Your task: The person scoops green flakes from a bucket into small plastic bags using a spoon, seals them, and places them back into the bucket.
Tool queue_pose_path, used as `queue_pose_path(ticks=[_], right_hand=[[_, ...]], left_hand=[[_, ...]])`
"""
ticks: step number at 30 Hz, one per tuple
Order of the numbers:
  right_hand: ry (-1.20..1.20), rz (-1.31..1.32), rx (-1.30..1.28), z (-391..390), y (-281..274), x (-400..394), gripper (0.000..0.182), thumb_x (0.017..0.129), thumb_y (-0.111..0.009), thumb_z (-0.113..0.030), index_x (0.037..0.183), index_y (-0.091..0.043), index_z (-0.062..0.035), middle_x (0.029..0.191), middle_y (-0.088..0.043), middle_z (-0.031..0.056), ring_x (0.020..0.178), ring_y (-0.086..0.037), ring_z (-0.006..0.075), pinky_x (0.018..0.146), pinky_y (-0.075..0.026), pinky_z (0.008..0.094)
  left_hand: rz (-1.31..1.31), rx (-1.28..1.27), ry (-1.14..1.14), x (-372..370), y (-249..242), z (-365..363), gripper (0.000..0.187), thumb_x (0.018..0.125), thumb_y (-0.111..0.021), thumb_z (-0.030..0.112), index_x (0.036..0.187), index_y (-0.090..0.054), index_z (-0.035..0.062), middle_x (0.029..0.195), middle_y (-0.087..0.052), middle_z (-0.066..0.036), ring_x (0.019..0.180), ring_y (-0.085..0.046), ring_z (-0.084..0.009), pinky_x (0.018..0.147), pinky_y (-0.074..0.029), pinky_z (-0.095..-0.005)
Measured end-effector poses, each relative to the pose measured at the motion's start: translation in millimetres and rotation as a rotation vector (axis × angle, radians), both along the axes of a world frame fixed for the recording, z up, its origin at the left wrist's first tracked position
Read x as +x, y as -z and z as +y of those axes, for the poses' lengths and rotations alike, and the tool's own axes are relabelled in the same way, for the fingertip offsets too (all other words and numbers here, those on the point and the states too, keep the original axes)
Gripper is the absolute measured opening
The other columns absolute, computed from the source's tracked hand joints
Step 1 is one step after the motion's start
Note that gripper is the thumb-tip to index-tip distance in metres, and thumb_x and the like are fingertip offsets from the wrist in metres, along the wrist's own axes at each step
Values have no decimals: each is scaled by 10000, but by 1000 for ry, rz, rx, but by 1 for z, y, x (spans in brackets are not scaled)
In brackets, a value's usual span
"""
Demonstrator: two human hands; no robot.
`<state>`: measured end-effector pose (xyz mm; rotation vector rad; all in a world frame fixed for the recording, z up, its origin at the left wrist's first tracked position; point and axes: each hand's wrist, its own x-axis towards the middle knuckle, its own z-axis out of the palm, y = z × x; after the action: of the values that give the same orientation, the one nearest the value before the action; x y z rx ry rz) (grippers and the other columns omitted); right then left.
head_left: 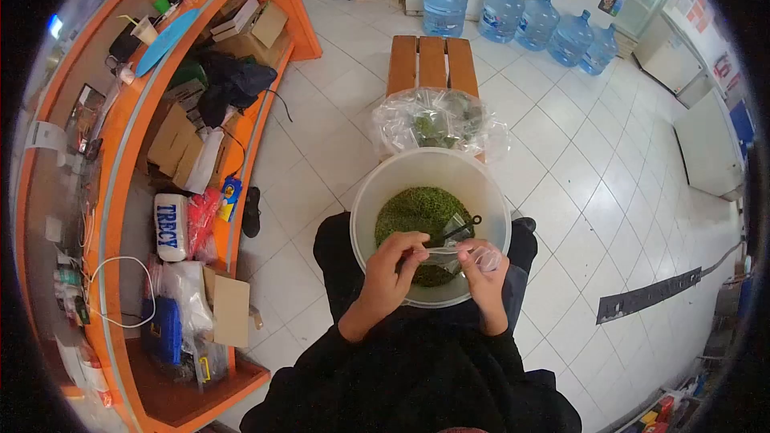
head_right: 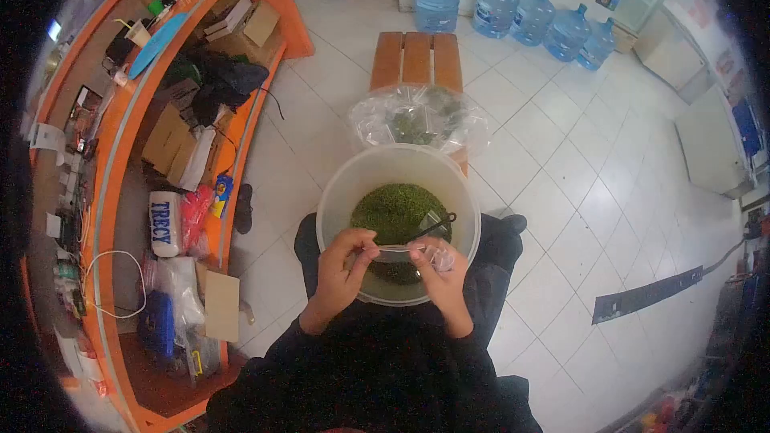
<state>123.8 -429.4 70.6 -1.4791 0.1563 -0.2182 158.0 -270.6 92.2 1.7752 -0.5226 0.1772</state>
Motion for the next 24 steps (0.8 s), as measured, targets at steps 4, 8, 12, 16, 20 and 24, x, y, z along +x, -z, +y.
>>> queue_pose_path(ticks=[4,8,12,16,20,24], right_hand=[[98,-51,4,14,2,-2,112,751,-632,-88,796,-600,9,686,-570,16,569,-476,58,500,-361,185],[71,-57,2,15,4,-2,100,752,-627,-75,793,-601,12,649,-555,5,540,-468,55,476,-355,186],[32,20,13,20,-4,-2,98,753,-622,-68,805,-597,12,649,-555,2,547,-474,55,480,-360,184],[49,-70,-50,19,9,-4,117,751,-621,-64,840,-595,8,675,-559,3,561,-474,50,488,-367,178],[94,-39,-18,11,4,0,170,736,-634,-68,886,-592,-1,665,-531,-10,560,-457,47,493,-377,182],[155,-69,21,-3,16,10,269,725,-652,-125,949,-554,-13,630,-427,-55,553,-406,46,517,-375,187]], left_hand=[[66,-185,-59,-4,21,2,301,754,-577,-25,971,-373,21,812,-548,-84,702,-543,-140,659,-431,-246],[138,-262,5,-3,14,-2,440,749,-582,-30,1024,-243,26,816,-555,-85,726,-552,-124,671,-435,-235],[97,-151,43,-1,15,-2,462,735,-589,-34,1021,-232,25,798,-561,-82,746,-559,-121,690,-437,-231],[173,-199,128,2,13,-10,444,724,-602,-28,1008,-263,19,786,-566,-67,739,-557,-100,682,-438,-225],[282,-154,184,19,3,-9,321,716,-623,5,940,-393,-4,768,-572,-56,711,-555,-87,649,-438,-219],[174,-52,200,80,-11,-23,147,725,-620,48,809,-509,1,769,-582,-48,683,-558,-84,627,-438,-219]])
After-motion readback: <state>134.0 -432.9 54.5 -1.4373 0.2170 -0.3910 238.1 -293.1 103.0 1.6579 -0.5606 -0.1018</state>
